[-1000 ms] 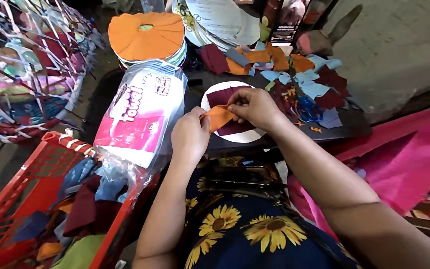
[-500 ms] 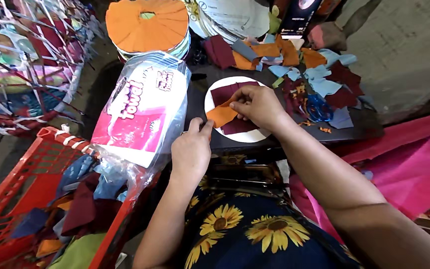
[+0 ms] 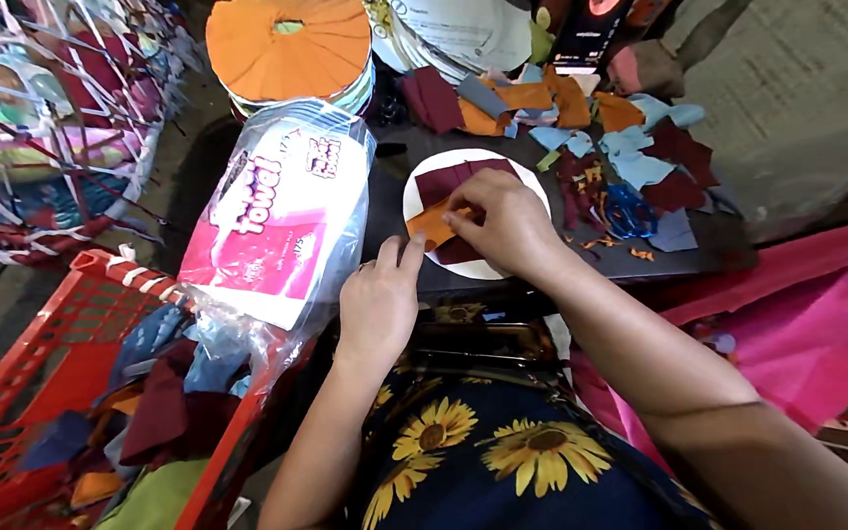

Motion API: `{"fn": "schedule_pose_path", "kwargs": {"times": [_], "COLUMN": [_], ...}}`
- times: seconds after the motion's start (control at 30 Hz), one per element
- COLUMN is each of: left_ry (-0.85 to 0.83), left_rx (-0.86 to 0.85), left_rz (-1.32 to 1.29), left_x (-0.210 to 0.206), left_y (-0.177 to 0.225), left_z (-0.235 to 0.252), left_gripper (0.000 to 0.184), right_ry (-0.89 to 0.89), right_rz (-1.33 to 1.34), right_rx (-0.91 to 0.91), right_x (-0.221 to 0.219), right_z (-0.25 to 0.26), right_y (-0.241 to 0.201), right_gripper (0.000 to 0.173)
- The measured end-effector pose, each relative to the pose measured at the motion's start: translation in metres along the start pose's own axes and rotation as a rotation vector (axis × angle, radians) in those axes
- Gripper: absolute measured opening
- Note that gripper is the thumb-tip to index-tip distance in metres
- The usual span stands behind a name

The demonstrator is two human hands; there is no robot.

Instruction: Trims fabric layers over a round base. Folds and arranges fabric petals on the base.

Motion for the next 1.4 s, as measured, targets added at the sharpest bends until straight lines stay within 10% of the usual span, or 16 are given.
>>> {"fn": "schedule_pose_path", "kwargs": {"times": [0.4, 0.63, 0.73, 1.03, 1.4], "left_ry": [0.092, 0.258, 0.211, -0.033, -0.091], "left_rx": [0.193, 0.118, 0.101, 0.423, 0.448], "left_rz": [-0.393, -0.855, -0.937, -1.556, -1.286], "left_x": [0.016, 0.012, 0.011, 0.013, 0.011], "left_y": [-0.009, 0.02, 0.029, 0.037, 0.041], "left_z": [0.003, 0.004, 0.007, -0.001, 0.0], "left_gripper": [0.032, 0.04, 0.043, 0.04, 0.028], "right_ry": [0.068, -0.309, -0.209, 0.045, 0.027], "right_rz": [0.025, 0.979, 1.165, 1.045, 0.751], "right_rx": [0.101, -0.22, -0.33, -0.297, -0.24], "right_x": [-0.001, 0.015, 0.015, 0.023, 0.029], "right_z": [-0.017, -0.059, -0.065, -0.073, -0.07], "right_y": [-0.015, -0.047, -0.044, -0.022, -0.016], "right_gripper": [0.02, 0.03, 0.015, 0.016, 0.017]}}
Point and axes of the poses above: each hand's wrist, its own z-axis towards the middle knuckle, its own x-axis out of the back of the hand, y = z × x, the point moved 1 cm from there along z, towards the middle knuckle, and after that the axes turned 11 degrees about -z, right-handed, at the moved point
